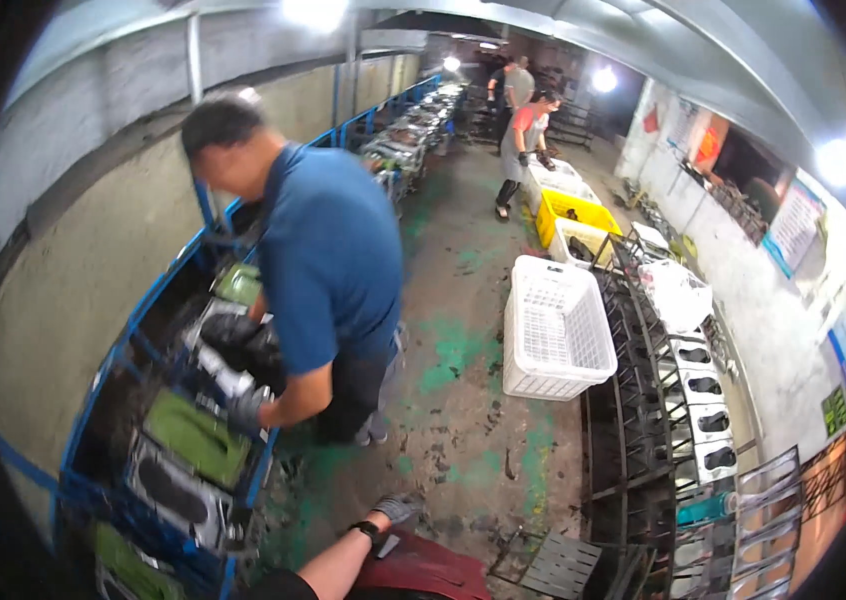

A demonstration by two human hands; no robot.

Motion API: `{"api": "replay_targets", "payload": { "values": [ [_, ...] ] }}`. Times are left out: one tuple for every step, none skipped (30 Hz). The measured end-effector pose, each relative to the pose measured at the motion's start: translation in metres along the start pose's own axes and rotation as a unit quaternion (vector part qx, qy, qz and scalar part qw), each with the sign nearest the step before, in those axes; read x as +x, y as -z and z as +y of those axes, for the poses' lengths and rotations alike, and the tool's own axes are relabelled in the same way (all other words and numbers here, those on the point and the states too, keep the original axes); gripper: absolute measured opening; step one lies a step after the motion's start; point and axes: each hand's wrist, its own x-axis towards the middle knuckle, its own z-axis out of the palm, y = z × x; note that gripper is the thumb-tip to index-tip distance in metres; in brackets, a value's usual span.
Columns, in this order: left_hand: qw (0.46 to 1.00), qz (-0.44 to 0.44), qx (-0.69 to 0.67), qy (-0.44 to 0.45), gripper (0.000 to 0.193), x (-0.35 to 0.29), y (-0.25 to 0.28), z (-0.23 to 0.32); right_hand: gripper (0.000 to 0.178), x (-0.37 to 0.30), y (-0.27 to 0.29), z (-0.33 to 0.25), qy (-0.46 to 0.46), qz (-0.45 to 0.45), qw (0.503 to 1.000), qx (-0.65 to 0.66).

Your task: Operating an industrial shoe lasting or sole attaching machine to shape and press footwear.

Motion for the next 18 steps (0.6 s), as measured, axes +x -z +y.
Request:
{"api": "replay_targets", "payload": {
  "values": [
    [0.999,0.000,-0.014,-0.032,0.057,0.027,0.024,0.040,0.035,0.019,0.003,-0.021,0.018,0.018,0.999,-0.020],
    [1.000,-0.002,-0.006,-0.030,0.057,0.057,0.042,0.063,0.036,0.037,0.007,-0.041,0.037,0.027,0.998,-0.046],
    [0.999,-0.003,-0.029,-0.028,0.057,0.090,0.052,0.086,0.036,0.054,0.021,-0.051,0.051,0.039,0.995,-0.075],
    [0.998,-0.004,-0.054,-0.024,0.057,0.118,0.062,0.105,0.036,0.071,0.035,-0.060,0.066,0.050,0.991,-0.104],
    [0.998,-0.001,-0.052,-0.020,0.057,0.148,0.073,0.116,0.037,0.093,0.050,-0.081,0.085,0.055,0.985,-0.136],
    [1.000,-0.018,-0.001,-0.026,0.058,0.182,0.081,0.124,0.037,0.121,0.071,-0.096,0.106,0.059,0.978,-0.172],
    [0.998,-0.033,0.048,-0.029,0.059,0.212,0.088,0.129,0.037,0.151,0.092,-0.113,0.127,0.060,0.968,-0.208],
    [0.998,-0.031,0.048,-0.026,0.059,0.241,0.095,0.140,0.037,0.180,0.115,-0.134,0.147,0.067,0.957,-0.241],
    [0.998,-0.062,-0.003,-0.012,0.060,0.262,0.102,0.148,0.038,0.208,0.137,-0.146,0.166,0.075,0.945,-0.273],
    [0.994,-0.090,-0.055,0.003,0.061,0.282,0.109,0.157,0.038,0.238,0.160,-0.159,0.185,0.081,0.931,-0.305],
    [0.999,-0.034,-0.017,-0.007,0.064,0.299,0.112,0.156,0.038,0.271,0.175,-0.180,0.209,0.087,0.915,-0.333],
    [1.000,-0.023,-0.018,0.009,0.064,0.308,0.108,0.129,0.039,0.294,0.186,-0.198,0.235,0.080,0.899,-0.361],
    [0.997,-0.006,0.072,-0.020,0.059,0.319,0.112,0.103,0.039,0.318,0.198,-0.218,0.264,0.074,0.880,-0.389],
    [0.983,0.003,0.172,-0.060,0.053,0.353,0.129,0.092,0.039,0.331,0.204,-0.283,0.289,0.085,0.861,-0.409],
    [0.990,-0.006,0.143,-0.021,0.047,0.362,0.166,0.127,0.040,0.379,0.226,-0.285,0.308,0.095,0.837,-0.443],
    [0.993,-0.020,0.118,0.013,0.041,0.359,0.215,0.184,0.040,0.414,0.250,-0.293,0.322,0.111,0.813,-0.472],
    [0.993,0.026,0.118,0.007,0.037,0.381,0.232,0.170,0.040,0.421,0.267,-0.347,0.346,0.113,0.787,-0.497],
    [0.994,0.075,0.077,-0.021,0.034,0.413,0.235,0.153,0.041,0.513,0.351,-0.246,0.358,0.116,0.738,-0.561]
  ]
}}
